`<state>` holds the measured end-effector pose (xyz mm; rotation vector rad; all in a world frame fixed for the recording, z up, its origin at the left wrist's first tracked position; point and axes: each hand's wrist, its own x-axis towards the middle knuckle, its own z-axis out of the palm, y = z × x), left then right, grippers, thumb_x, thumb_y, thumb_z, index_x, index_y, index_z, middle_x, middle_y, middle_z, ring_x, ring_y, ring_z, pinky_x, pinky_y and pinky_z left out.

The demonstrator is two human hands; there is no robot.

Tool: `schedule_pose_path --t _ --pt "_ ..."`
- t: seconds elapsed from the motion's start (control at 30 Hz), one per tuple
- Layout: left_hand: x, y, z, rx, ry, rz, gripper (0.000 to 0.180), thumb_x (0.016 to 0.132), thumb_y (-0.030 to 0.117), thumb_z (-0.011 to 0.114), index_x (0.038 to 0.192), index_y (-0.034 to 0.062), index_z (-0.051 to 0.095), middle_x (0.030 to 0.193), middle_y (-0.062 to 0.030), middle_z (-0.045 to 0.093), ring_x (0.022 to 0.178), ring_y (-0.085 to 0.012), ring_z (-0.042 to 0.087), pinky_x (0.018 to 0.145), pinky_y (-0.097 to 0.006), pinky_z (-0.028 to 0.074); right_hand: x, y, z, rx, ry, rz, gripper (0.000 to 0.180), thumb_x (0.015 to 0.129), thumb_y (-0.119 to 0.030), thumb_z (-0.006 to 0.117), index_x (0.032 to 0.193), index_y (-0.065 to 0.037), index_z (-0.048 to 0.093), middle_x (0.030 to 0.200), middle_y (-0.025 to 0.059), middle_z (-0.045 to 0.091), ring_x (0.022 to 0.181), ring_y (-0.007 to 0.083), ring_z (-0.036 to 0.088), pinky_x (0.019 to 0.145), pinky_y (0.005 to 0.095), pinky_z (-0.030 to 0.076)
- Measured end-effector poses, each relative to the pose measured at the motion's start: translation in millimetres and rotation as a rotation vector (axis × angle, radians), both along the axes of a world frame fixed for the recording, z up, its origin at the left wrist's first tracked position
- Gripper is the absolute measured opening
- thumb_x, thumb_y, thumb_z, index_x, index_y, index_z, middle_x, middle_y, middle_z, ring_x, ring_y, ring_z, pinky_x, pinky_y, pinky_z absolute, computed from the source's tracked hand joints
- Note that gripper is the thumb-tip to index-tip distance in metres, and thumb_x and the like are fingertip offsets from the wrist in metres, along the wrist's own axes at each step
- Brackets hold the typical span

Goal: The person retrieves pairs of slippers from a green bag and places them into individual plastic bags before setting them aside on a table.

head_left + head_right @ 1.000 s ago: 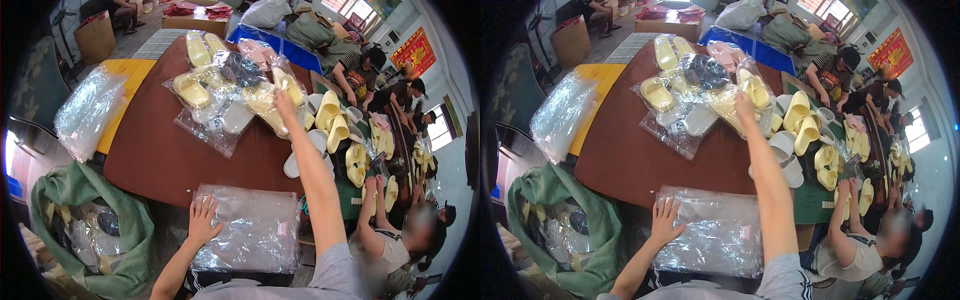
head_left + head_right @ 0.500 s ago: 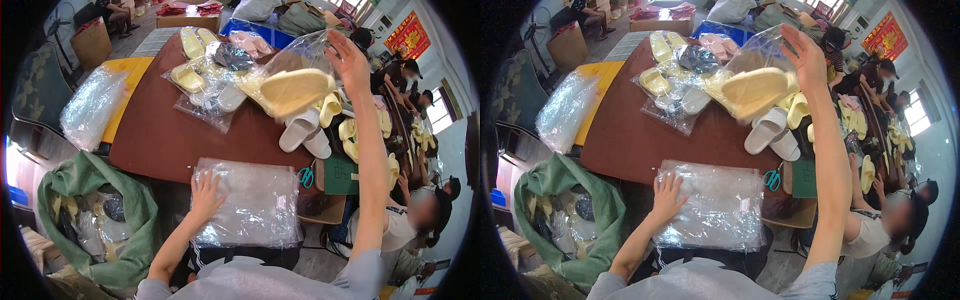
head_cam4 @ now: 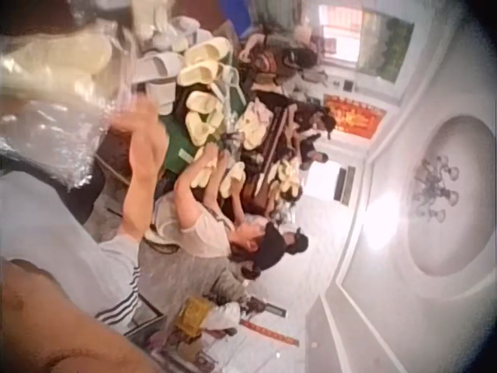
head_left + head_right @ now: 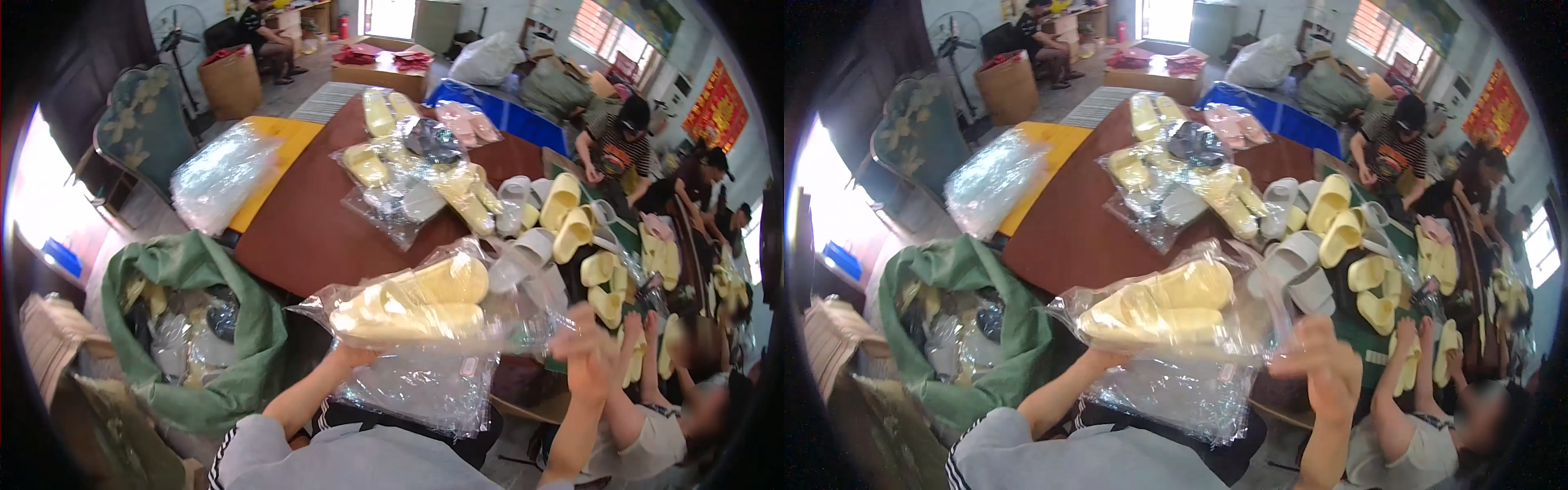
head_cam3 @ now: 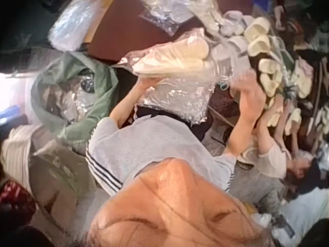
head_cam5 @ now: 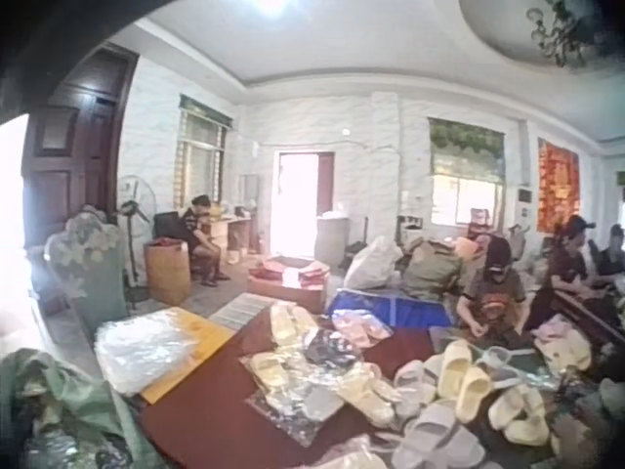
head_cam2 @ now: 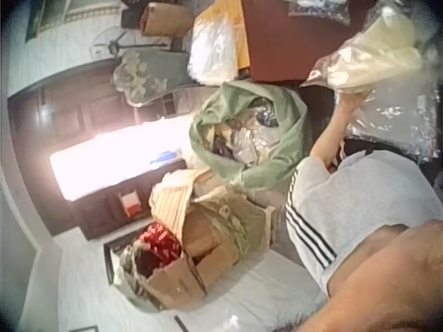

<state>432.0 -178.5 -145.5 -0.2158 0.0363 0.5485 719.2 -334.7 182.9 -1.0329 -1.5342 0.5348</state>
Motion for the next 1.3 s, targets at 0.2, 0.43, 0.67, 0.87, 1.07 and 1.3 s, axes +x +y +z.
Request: schedule_pose_path --t 0.2,0.43,0.67,0.87,1.07,1.3 --pt "-30 40 49 0.194 0.312 -0.018 0.059 0.096 0.053 0.046 0.139 0.0121 0.047 0.135 -0.012 0.055 0.122 -0.0299 0.054 0.106 -0.047 0.041 10 -72 -72 -0.269 -0.279 -0.267 0.029 0.079 -0.021 0.052 0.07 -0.007 0.076 0.076 0.0045 0.072 0.099 0.0255 0.049 0.092 0.0362 0.037" --pt "-28 63 19 0.484 0.783 -0.301 0.055 0.098 0.049 0.046 0.128 0.0039 0.054 0.122 -0.0103 0.062 0.11 -0.0224 0.061 0.096 -0.037 0.049 -1 -130 -247 -0.903 0.146 -0.016 0.022 0.095 -0.013 0.049 0.091 0.0 0.067 0.089 0.0101 0.071 0.077 0.0181 0.067 0.083 0.0309 0.05" --pt "-23 57 16 0.718 0.963 -0.326 0.036 0.087 0.012 0.064 0.12 0.0004 0.052 0.112 -0.0105 0.06 0.1 -0.0191 0.061 0.087 -0.033 0.052 -5 -108 -266 -0.98 0.007 -0.323 0.022 0.097 -0.011 0.047 0.111 0.002 0.058 0.098 0.0179 0.069 0.084 0.0289 0.069 0.077 0.0369 0.052" --pt "-40 52 27 0.989 0.853 -0.254 0.056 0.083 0.005 0.062 0.136 0.0006 0.043 0.122 -0.0136 0.057 0.111 -0.0226 0.058 0.1 -0.034 0.046 -16 -60 -268 -0.814 -0.199 -0.385 0.032 0.09 -0.006 0.053 0.121 0.002 0.057 0.108 0.0218 0.065 0.1 0.034 0.065 0.086 0.0383 0.05" --pt "-29 47 44 1.073 1.007 -0.281 0.066 0.088 0.012 0.064 0.147 0.011 0.034 0.126 -0.0141 0.055 0.109 -0.0172 0.056 0.087 -0.029 0.046 -23 -39 -293 -0.984 0.056 -0.36 0.048 0.096 -0.013 0.055 0.142 -0.008 0.041 0.11 0.0089 0.063 0.098 0.0113 0.061 0.08 0.029 0.053" --pt "-28 51 36 0.986 0.907 -0.308 0.067 0.084 0.0 0.062 0.146 0.0087 0.036 0.128 -0.0158 0.053 0.113 -0.0199 0.056 0.094 -0.031 0.046 11 -6 -331 -1.123 0.24 -0.125 0.053 0.1 -0.044 0.046 0.133 -0.003 0.047 0.107 0.0099 0.063 0.093 0.0176 0.06 0.076 0.0306 0.052"
